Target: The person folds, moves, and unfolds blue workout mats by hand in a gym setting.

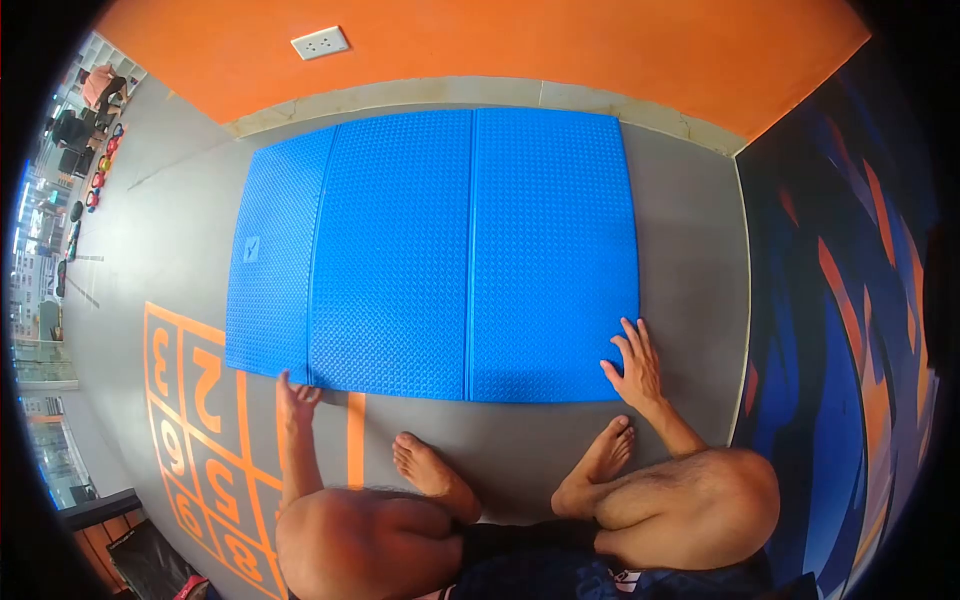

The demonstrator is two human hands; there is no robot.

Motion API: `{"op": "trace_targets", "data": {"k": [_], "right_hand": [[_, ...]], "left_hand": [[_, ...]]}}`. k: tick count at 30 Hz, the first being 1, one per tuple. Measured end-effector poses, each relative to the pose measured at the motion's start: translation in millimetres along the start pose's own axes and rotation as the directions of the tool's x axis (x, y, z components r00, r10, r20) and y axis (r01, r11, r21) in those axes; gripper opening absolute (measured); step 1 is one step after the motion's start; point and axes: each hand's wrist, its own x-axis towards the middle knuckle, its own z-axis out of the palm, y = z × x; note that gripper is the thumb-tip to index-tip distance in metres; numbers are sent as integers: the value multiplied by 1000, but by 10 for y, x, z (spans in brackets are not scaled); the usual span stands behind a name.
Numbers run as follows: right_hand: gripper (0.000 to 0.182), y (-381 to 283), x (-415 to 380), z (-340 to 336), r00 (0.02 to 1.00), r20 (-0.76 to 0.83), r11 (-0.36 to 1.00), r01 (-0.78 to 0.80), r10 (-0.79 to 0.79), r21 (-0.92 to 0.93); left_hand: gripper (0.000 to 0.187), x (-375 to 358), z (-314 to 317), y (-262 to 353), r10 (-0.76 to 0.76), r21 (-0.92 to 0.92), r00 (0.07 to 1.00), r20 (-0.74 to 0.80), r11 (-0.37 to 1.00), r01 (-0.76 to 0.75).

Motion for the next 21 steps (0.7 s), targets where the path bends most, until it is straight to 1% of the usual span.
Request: {"op": "trace_targets", "data": {"k": [1,2,4,5,7,8,9,10,11,12,14,17,18,20,21], "right_hand": [[53,-30,-6,4,1000,6,998,-5,5,-56],[55,-76,-1,13,1000,-5,997,28,-29,-67],[58,-178,4,45,995,-19,991,97,-99,-88],[72,-175,11,118,983,17,982,181,-182,60],[81,-470,-20,52,941,208,964,263,-267,49],[86,-569,-50,28,905,299,952,303,-303,47],[95,-538,-75,155,893,345,947,319,-287,-38],[92,-507,-100,223,897,317,935,347,-308,-74],[90,-456,-116,274,899,287,921,373,-329,-112],[88,-432,-113,274,899,259,905,398,-353,-151],[79,-377,-133,274,904,218,924,381,-367,-24],[67,-318,-124,179,908,167,920,359,-383,157],[64,-306,-111,149,910,149,912,353,-386,211],[61,-296,-150,175,918,78,905,366,-390,218],[59,-287,-177,200,919,43,901,373,-391,221]], "left_hand": [[47,-52,36,-136,-76,70,997,4,995,76],[43,-71,63,-285,-154,138,988,3,979,152],[36,-145,142,-560,-382,159,912,146,919,360],[35,-207,173,-660,-342,209,925,164,929,306],[35,-414,299,-804,-260,306,942,211,933,189],[34,-583,393,-836,-198,317,957,213,940,124],[33,-773,479,-845,-134,326,967,217,944,58],[32,-859,519,-844,-70,334,973,221,943,-8],[37,-821,501,-821,-94,346,960,266,938,-4],[38,-831,522,-812,-81,332,962,262,943,-11],[38,-862,518,-812,-59,308,967,246,951,-20],[28,-1097,629,-764,-2,313,973,230,947,-72],[25,-1074,613,-785,-21,306,969,244,950,-57],[20,-992,573,-833,-57,289,960,275,957,-26],[18,-980,567,-850,-48,281,959,280,959,-34]]}}
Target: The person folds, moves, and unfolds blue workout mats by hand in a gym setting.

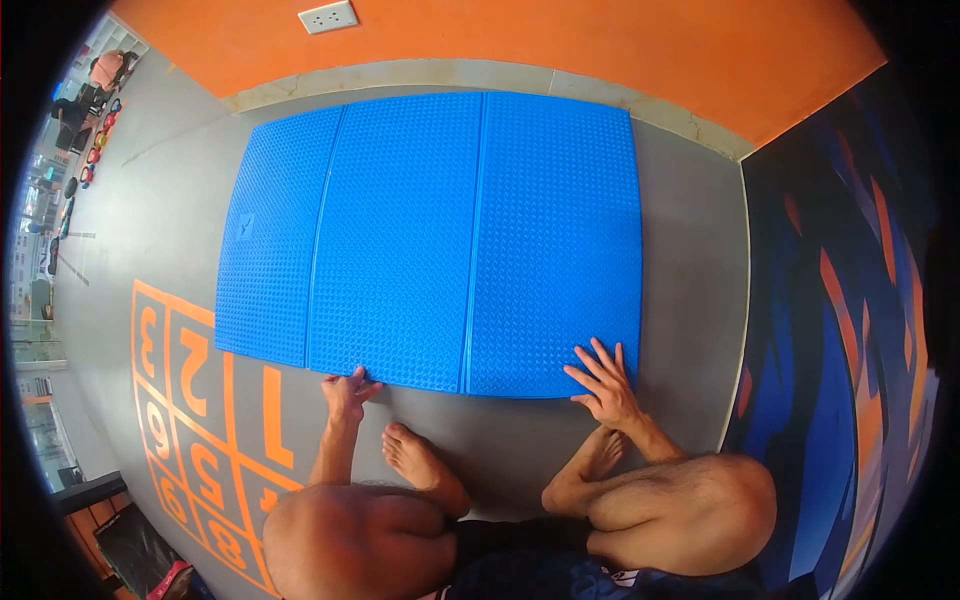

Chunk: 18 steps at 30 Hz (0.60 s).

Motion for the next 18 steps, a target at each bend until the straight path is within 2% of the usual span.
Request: {"op": "trace_targets", "data": {"k": [2,5,6,8,9,12,13,15,18], "right_hand": [[56,34,-65,74,998,-59,995,25,-31,-92],[55,45,-141,64,987,-155,983,16,-45,-184],[55,34,-143,25,981,-189,979,6,-45,-206],[58,-37,-135,-170,929,-363,946,-177,69,-271],[60,-70,-100,-271,886,-449,918,-268,116,-291],[73,-123,-49,-362,644,-647,877,-473,408,82],[75,-93,-95,-305,619,-601,855,-452,506,254],[79,0,-211,-144,581,-460,724,-384,671,573],[84,-128,-125,-329,643,-492,782,-289,586,553]], "left_hand": [[14,13,-15,-45,21,-10,1000,4,1000,-21],[30,107,-74,-90,-5,-114,999,-39,993,1],[30,69,-36,-60,22,-152,999,-50,988,-30],[29,-11,0,-13,74,-224,994,-78,970,-90],[27,15,-19,-15,73,-266,997,-38,961,-80],[21,77,-73,-39,43,-387,996,82,922,-8],[21,75,-66,-58,15,-427,993,119,904,38],[24,-15,21,-48,-41,-464,977,212,875,137],[32,-515,399,62,-90,-418,911,402,867,270]]}}
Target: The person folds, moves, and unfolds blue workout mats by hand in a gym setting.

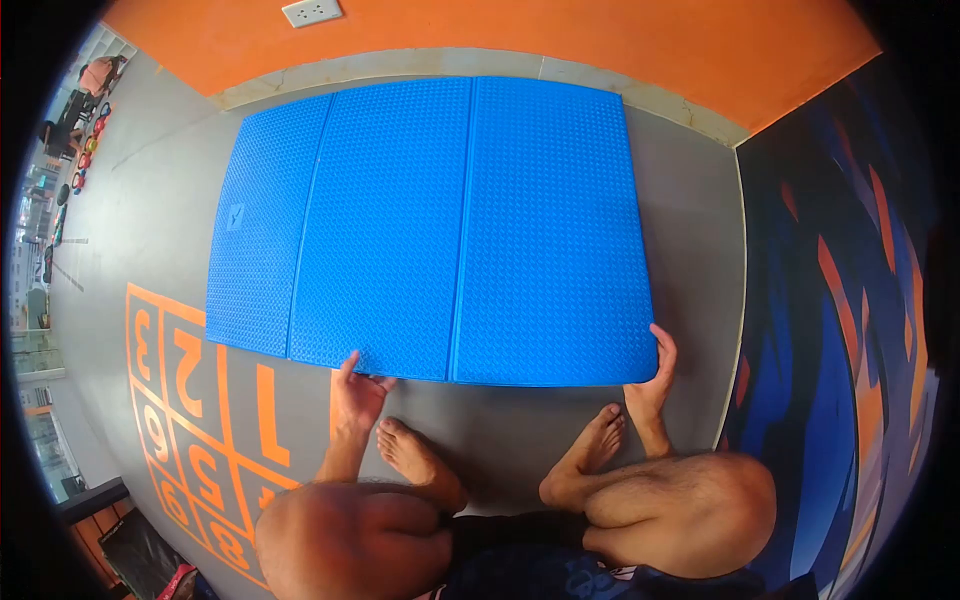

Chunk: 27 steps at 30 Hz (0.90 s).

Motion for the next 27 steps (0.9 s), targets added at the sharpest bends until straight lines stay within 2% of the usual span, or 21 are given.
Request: {"op": "trace_targets", "data": {"k": [2,3,5,6,7,9,10,13,14,15,16,17,20,22,23,24,27], "right_hand": [[86,-224,89,-41,984,23,983,177,-177,-35],[88,-349,125,-70,964,39,963,266,-264,-53],[90,-613,125,-136,988,102,969,88,-114,229],[91,-700,147,-184,985,161,920,-9,-59,393],[92,-786,167,-232,976,219,837,-116,-5,535],[94,-857,253,-329,930,367,527,-329,33,784],[78,-827,285,-387,892,451,496,-394,5,774],[60,158,218,-276,892,394,692,-429,222,581],[47,352,216,-140,926,352,871,-280,134,404],[52,564,174,-14,943,315,935,-204,108,291],[56,541,145,40,958,283,993,-74,45,91],[60,505,117,113,965,263,991,56,-24,-117],[67,583,61,266,983,178,930,26,43,-367],[65,641,84,385,934,216,959,-280,284,-49],[64,667,121,435,886,263,900,-421,383,109],[55,618,165,459,802,392,788,-564,451,246],[43,411,284,487,654,542,671,-712,528,206]], "left_hand": [[34,-84,175,-120,-84,65,984,159,995,74],[32,-51,159,-142,-100,89,980,173,992,86],[28,40,64,-205,-133,133,972,195,985,108],[26,73,16,-213,-109,174,981,161,981,80],[25,101,-26,-200,-82,214,988,127,975,54],[23,179,-164,-163,-23,246,995,93,969,-1],[23,213,-248,-133,4,239,996,93,971,-26],[24,154,-141,-65,67,285,994,86,954,-89],[23,135,-142,-31,103,303,990,94,944,-127],[22,118,-170,11,140,321,985,101,932,-165],[22,141,-221,38,148,315,983,108,933,-175],[22,142,-288,101,154,326,981,113,927,-184],[20,123,-411,247,170,379,980,103,904,-196],[18,120,-445,311,181,440,982,60,878,-189],[17,127,-461,354,190,468,981,43,863,-188],[20,221,-624,359,163,458,986,39,874,-163],[24,240,-593,294,156,442,988,-16,887,-133]]}}
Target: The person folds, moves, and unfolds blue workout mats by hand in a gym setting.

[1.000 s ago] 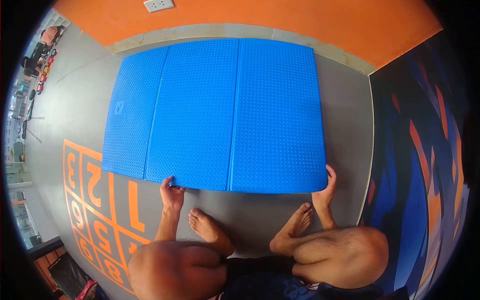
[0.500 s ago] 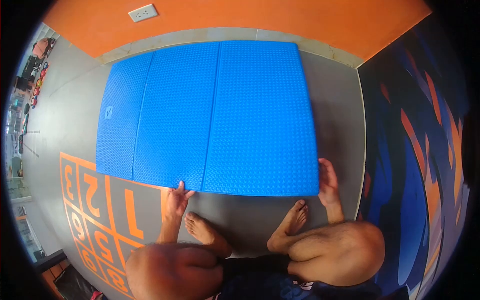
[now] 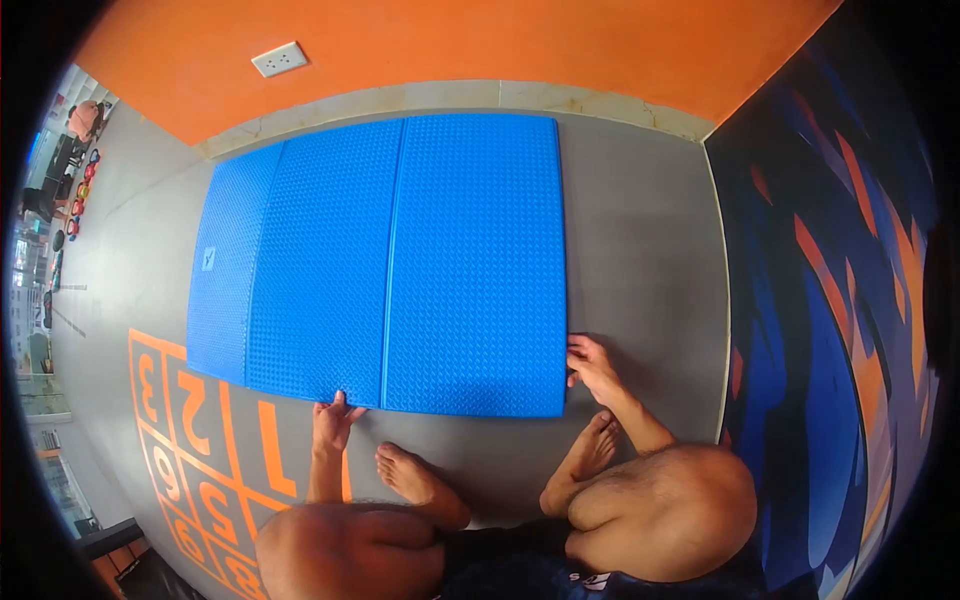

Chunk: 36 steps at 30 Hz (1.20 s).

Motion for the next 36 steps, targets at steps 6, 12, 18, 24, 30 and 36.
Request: {"op": "trace_targets", "data": {"k": [6,12,18,24,30,36], "right_hand": [[39,15,77,89,997,-22,989,-76,74,-129],[24,425,339,-283,935,-290,929,94,-206,-358],[23,392,269,-479,863,-390,901,152,-322,-406],[21,94,123,-885,771,-415,840,274,-483,-469],[22,202,162,-1596,629,-548,784,167,-552,-598],[25,177,-118,-2000,545,-587,707,16,-599,-707]], "left_hand": [[25,-2,30,-102,-62,-79,998,11,995,62],[26,35,-30,-148,39,1,997,-73,999,-39],[21,14,82,41,144,47,982,-120,989,-139],[17,77,-178,393,253,115,958,-137,964,-238],[22,160,-695,453,203,190,960,-194,968,-166],[25,256,-995,471,197,232,943,-267,963,-135]]}}
